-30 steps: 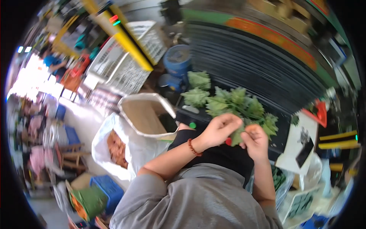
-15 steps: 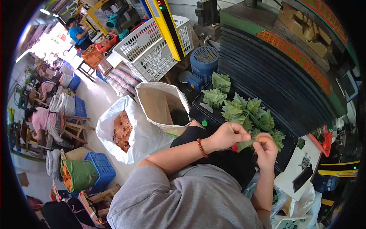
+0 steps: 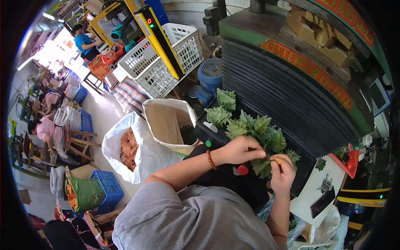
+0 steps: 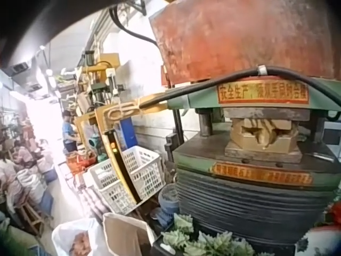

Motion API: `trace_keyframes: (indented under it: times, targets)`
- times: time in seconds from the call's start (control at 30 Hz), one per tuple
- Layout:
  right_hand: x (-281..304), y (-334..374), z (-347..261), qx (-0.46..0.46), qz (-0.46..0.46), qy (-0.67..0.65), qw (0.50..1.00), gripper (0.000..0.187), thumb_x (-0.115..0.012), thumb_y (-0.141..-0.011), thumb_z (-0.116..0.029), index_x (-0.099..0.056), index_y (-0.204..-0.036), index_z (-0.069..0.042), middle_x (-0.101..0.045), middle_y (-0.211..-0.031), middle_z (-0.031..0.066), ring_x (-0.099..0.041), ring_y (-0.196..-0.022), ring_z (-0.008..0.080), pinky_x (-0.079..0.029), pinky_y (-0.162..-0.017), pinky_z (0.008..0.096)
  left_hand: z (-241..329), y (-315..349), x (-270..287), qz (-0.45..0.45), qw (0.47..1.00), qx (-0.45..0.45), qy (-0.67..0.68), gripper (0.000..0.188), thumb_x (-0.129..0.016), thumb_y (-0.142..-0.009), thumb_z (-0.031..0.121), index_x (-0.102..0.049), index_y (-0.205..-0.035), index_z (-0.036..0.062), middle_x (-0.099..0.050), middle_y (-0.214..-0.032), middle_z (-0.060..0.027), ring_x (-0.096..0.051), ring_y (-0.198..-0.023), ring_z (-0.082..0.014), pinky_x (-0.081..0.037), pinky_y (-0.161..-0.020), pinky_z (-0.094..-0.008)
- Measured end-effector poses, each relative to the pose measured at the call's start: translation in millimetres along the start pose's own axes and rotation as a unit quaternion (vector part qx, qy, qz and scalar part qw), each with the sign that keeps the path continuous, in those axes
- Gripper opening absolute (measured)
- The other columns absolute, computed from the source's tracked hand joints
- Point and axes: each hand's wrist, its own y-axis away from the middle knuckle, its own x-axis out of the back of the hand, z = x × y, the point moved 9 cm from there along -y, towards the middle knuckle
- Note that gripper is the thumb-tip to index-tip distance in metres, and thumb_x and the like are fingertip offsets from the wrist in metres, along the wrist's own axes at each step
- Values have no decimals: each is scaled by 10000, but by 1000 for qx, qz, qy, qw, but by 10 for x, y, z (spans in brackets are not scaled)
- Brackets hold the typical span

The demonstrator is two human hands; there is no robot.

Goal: Assembling green artificial leaves onto plastic stems using a heat-press assembly machine.

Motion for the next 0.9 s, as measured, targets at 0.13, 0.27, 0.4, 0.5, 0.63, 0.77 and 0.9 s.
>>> trace_keyframes:
  times: [0.13,0.27,0.4,0.5,0.63,0.77,0.9]
  targets:
    - [36,-152,32,34,0,102,994,88,-560,-826,22,-611,-894,43,-613,-967,119,-567,-779,231,-466,-706,291,138,-226,-115,-55,997,-50,8,135,-655,-869,137,-669,-853,4,-644,-755,-62,-546,-624,-175,-446,-587,-271]
    - [123,-452,58,35,23,145,989,101,-556,-825,24,-609,-910,40,-611,-968,128,-578,-796,259,-476,-730,312,77,-676,-25,-91,995,-48,2,130,-664,-833,142,-675,-825,12,-637,-725,-81,-557,-599,-209,-454,-581,-292]
    - [179,-787,-6,62,25,167,984,113,-556,-823,23,-606,-924,38,-609,-969,133,-580,-800,273,-480,-740,324,113,-936,124,-88,993,-55,-64,116,-672,-823,128,-664,-810,13,-635,-715,-77,-558,-606,-214,-458,-587,-298]
    - [76,-884,-77,84,2,170,982,124,-558,-819,23,-606,-933,37,-608,-971,135,-578,-799,276,-479,-739,327,153,-857,197,-66,987,-53,-133,107,-677,-824,113,-651,-804,11,-636,-716,-66,-554,-621,-208,-460,-594,-297]
    - [-8,-713,-270,106,-48,160,980,134,-565,-813,29,-610,-939,31,-607,-986,135,-582,-814,273,-477,-738,327,238,-501,305,43,995,-39,-77,100,-684,-813,106,-656,-790,13,-634,-711,-65,-550,-612,-204,-461,-592,-307]
    - [-97,-304,-174,15,-45,59,997,93,-579,-811,26,-587,-903,16,-577,-951,102,-526,-763,209,-437,-681,277,361,24,264,81,994,-16,-73,130,-719,-787,122,-655,-761,12,-627,-701,-63,-537,-593,-189,-450,-581,-292]
    - [-396,78,-301,1,-55,15,998,68,-577,-815,21,-562,-878,3,-550,-929,83,-480,-733,170,-405,-650,247,370,570,359,107,993,6,-50,166,-752,-761,135,-646,-746,8,-616,-687,-53,-521,-579,-167,-433,-561,-265]
